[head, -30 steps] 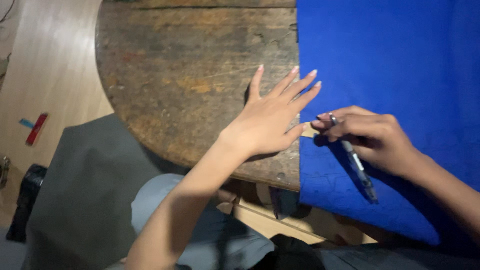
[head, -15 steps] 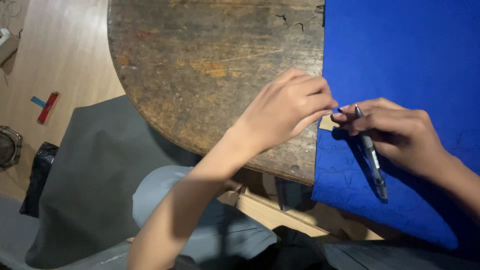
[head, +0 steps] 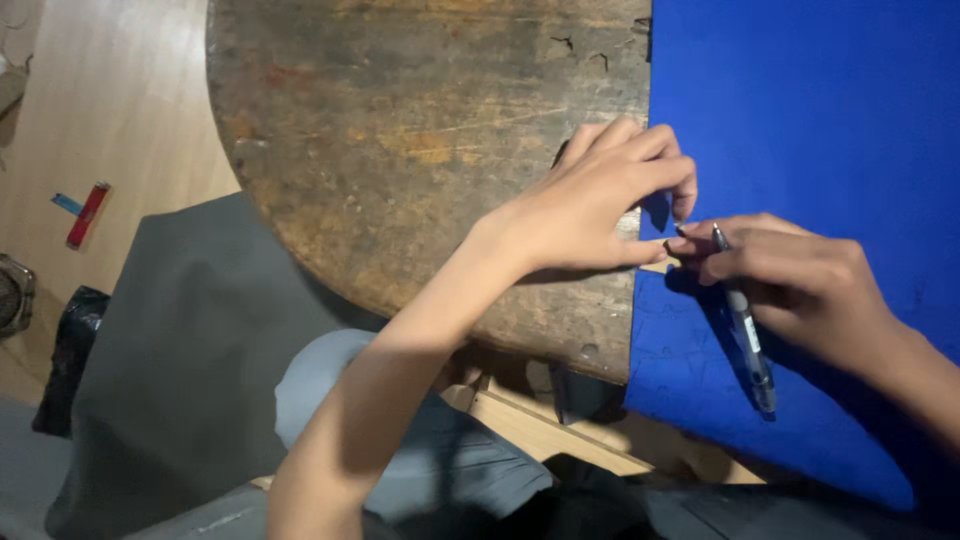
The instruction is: The person uses a small wooden stencil and a pen to draw a repeating geometric pattern on a large blue sheet of paper. They repeatedly position the stencil, trace the design, and reposition it to continue the pattern across the surface.
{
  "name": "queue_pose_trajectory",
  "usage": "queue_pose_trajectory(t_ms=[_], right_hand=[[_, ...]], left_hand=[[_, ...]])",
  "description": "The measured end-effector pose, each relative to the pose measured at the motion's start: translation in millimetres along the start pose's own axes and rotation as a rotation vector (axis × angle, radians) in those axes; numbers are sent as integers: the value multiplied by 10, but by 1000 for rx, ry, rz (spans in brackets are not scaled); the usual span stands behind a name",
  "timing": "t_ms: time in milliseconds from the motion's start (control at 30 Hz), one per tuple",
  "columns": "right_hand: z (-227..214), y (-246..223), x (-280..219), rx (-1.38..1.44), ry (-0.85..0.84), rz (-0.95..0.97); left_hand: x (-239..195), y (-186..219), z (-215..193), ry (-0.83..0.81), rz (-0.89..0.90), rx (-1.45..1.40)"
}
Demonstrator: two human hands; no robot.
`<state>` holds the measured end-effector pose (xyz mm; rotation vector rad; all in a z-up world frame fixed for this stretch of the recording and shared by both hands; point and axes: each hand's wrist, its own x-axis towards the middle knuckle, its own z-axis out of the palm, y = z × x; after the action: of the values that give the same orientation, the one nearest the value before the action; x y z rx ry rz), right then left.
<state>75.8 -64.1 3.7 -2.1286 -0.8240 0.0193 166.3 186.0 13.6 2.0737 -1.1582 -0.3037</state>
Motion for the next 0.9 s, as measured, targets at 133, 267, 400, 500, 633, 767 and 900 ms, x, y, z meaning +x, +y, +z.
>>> queue_pose_trajectory(t_ms=[133,267,400,500,633,767,900], right_hand=[[-7,65,-24,-12,-32,-30],[0,94,-46,-2,-33,-30],[6,97,-44,0,-16,-78],[4,94,-58,-40,-44,-78],[-13,112,-58,-45,-42,-44],[-57,123,-11,-52,-59,-60],[-28,129,-43,-73,-77,-90]], left_hand=[[42,5,4,-31,-28,24],[71,18,-51,-105,-31,19],[71,-5,-37,-79,5,30],[60,-22,-18,-70,9,61],[85,-5,-29,-111,-11,61],[179,-40,-54,-162,-50,58],[207,-70,6,-199,-83,50]])
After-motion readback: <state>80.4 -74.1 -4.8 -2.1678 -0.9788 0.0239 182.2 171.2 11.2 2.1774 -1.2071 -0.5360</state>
